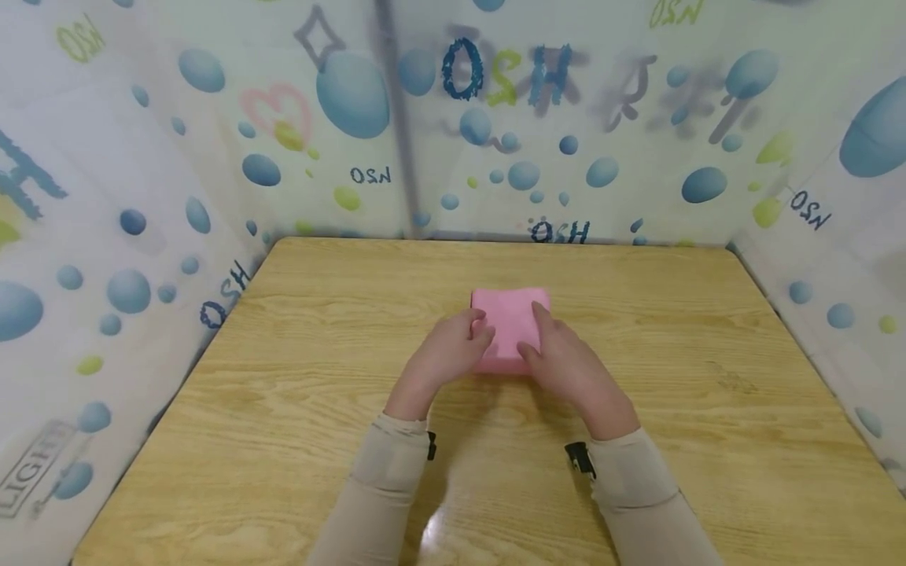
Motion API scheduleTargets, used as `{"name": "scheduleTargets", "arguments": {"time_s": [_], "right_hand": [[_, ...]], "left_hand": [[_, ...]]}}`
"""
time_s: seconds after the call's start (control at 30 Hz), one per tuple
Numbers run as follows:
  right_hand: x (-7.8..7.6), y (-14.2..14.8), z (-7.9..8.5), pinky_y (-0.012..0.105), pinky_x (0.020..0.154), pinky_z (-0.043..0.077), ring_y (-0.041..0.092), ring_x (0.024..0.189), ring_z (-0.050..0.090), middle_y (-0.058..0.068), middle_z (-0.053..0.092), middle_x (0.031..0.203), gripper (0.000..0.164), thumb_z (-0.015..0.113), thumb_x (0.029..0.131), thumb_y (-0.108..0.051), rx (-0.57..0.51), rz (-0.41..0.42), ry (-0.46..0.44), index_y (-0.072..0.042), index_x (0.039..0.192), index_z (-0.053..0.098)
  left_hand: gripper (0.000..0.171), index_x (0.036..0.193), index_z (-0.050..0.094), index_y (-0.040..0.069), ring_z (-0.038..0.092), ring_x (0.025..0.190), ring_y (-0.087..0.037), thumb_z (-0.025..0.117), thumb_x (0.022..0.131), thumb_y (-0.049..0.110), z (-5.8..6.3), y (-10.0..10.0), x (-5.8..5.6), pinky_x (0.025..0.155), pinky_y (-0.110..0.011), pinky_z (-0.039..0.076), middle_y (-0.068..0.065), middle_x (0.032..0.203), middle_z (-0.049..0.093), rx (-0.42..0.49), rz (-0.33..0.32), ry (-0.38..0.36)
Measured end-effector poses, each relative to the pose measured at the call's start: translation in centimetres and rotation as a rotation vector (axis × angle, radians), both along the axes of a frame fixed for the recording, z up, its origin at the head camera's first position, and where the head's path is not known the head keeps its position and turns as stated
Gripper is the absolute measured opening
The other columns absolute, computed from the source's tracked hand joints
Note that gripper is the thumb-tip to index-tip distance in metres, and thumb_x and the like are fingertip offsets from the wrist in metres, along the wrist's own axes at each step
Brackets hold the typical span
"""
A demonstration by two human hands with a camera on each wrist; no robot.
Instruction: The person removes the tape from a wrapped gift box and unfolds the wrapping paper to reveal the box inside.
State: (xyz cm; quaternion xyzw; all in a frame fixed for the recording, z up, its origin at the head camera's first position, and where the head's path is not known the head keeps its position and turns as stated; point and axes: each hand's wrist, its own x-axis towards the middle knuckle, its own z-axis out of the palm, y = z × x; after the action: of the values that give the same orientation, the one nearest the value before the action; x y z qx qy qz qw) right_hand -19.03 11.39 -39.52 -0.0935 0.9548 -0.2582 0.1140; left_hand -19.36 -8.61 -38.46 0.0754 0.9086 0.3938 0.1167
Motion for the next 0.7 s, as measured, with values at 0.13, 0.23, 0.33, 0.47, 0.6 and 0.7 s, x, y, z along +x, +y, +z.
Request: {"name": "scheduleTargets", "arguments": {"time_s": [0.13, 0.23, 0.33, 0.47, 0.6, 0.7], "right_hand": [[0.1, 0.0, 0.4, 0.064, 0.122, 0.038, 0.046, 0.154, 0.041, 0.029, 0.031, 0.171, 0.085, 0.056, 0.110, -0.032, -0.025, -0.020, -0.005, -0.005, 0.171, 0.003], [0.3, 0.1, 0.9, 0.064, 0.121, 0.039, 0.046, 0.153, 0.043, 0.029, 0.030, 0.171, 0.089, 0.055, 0.110, -0.034, -0.050, -0.029, 0.015, -0.007, 0.171, -0.005], [0.5, 0.4, 1.4, 0.064, 0.119, 0.043, 0.047, 0.148, 0.049, 0.031, 0.036, 0.167, 0.090, 0.053, 0.110, -0.035, -0.066, -0.029, 0.053, -0.008, 0.171, -0.008], [0.8, 0.8, 2.2, 0.065, 0.115, 0.047, 0.048, 0.142, 0.055, 0.031, 0.044, 0.163, 0.084, 0.051, 0.111, -0.040, -0.064, -0.017, 0.087, -0.010, 0.172, 0.000], [1.3, 1.1, 2.8, 0.066, 0.112, 0.048, 0.048, 0.139, 0.056, 0.028, 0.049, 0.158, 0.070, 0.048, 0.112, -0.047, -0.011, -0.025, 0.066, -0.013, 0.170, 0.026], [1.7, 1.2, 3.2, 0.065, 0.111, 0.049, 0.046, 0.137, 0.056, 0.024, 0.051, 0.153, 0.058, 0.048, 0.112, -0.047, 0.017, -0.038, 0.035, -0.011, 0.158, 0.050]], "left_hand": [[0.053, 0.157, 0.050, 0.007, 0.067, 0.121, -0.027, 0.051, 0.112, 0.034, 0.3, -0.1, 0.1, 0.098, -0.044, 0.058, -0.013, 0.148, 0.063, 0.014, 0.040, 0.021], [0.050, 0.154, 0.052, 0.009, 0.068, 0.114, -0.027, 0.053, 0.111, 0.034, 0.8, -0.2, 0.3, 0.091, -0.042, 0.059, -0.013, 0.137, 0.068, 0.049, 0.092, 0.056], [0.049, 0.153, 0.052, 0.012, 0.071, 0.113, -0.027, 0.055, 0.110, 0.034, 1.3, -0.4, 0.3, 0.090, -0.042, 0.060, -0.012, 0.127, 0.073, 0.080, 0.131, 0.104], [0.044, 0.151, 0.057, 0.017, 0.068, 0.098, -0.023, 0.055, 0.111, 0.036, 1.7, -0.6, 0.4, 0.080, -0.038, 0.058, -0.009, 0.112, 0.073, 0.053, 0.114, 0.159], [0.039, 0.138, 0.070, 0.017, 0.063, 0.105, -0.025, 0.055, 0.111, 0.041, 1.8, -1.1, 0.8, 0.087, -0.042, 0.057, -0.008, 0.121, 0.067, 0.013, 0.079, 0.187], [0.033, 0.120, 0.077, 0.015, 0.063, 0.114, -0.030, 0.060, 0.109, 0.040, 1.8, -1.7, 1.2, 0.095, -0.046, 0.056, -0.008, 0.127, 0.063, -0.004, 0.056, 0.203]]}}
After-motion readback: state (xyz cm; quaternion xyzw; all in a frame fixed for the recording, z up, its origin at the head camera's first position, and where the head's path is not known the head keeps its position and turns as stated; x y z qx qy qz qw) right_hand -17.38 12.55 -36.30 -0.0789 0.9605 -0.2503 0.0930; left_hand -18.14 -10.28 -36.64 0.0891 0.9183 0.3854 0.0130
